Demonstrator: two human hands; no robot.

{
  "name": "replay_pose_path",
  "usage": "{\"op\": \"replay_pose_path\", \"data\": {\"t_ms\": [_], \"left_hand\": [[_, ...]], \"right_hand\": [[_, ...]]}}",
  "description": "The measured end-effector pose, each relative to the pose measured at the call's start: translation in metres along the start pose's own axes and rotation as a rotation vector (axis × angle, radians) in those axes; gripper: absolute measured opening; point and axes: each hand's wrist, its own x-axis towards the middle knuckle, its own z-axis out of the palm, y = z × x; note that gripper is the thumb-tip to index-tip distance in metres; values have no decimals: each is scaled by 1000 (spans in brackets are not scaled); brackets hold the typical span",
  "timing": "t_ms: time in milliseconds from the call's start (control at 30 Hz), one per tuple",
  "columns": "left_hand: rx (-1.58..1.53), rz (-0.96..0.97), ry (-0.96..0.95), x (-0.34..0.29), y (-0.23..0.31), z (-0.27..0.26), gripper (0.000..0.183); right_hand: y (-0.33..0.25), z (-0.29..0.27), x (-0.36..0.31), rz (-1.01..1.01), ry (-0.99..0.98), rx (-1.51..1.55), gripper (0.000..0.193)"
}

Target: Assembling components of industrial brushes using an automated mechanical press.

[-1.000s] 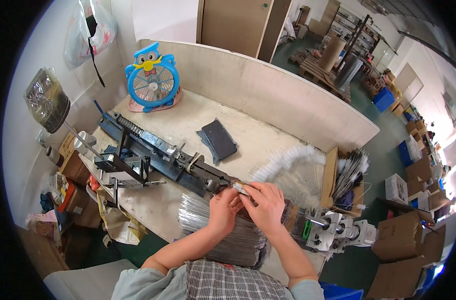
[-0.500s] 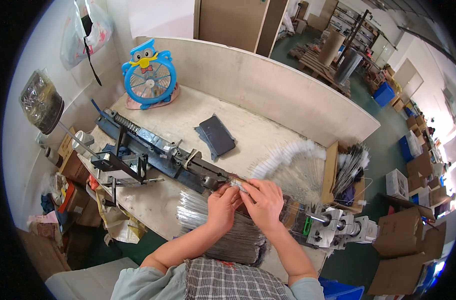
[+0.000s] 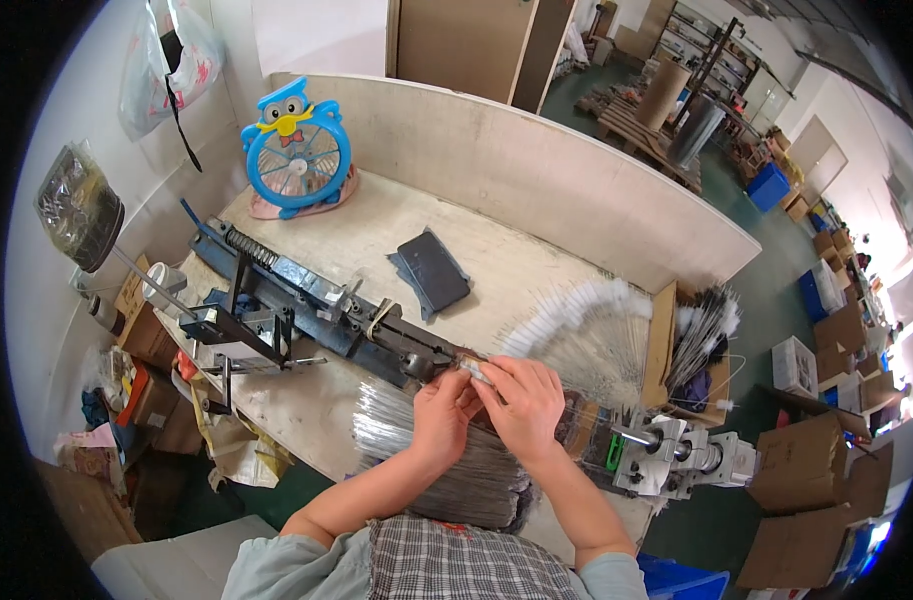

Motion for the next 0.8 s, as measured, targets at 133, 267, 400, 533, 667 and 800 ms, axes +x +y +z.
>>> {"op": "replay_pose_path", "data": {"t_ms": [133,267,400,533,667,800], "left_hand": [[53,-21,31,-7,8,13,11],[-34,-59,36,-7,8,5,31],[14,-63,-15,-15,10,-2,57],[73,-130,-60,-20,14,6,62],[224,-149,-29,-24,15,2,64],[435,-158,-57,-38,36,-14,52]], "right_hand": [[-6,-19,6,40,-23,-50,20],[4,-33,-8,67,-213,-170,18],[4,-36,-13,53,-188,-83,11],[8,-42,-14,101,-194,-35,8],[12,-58,-11,61,-70,95,7],[17,-86,-42,167,-158,72,9]]}}
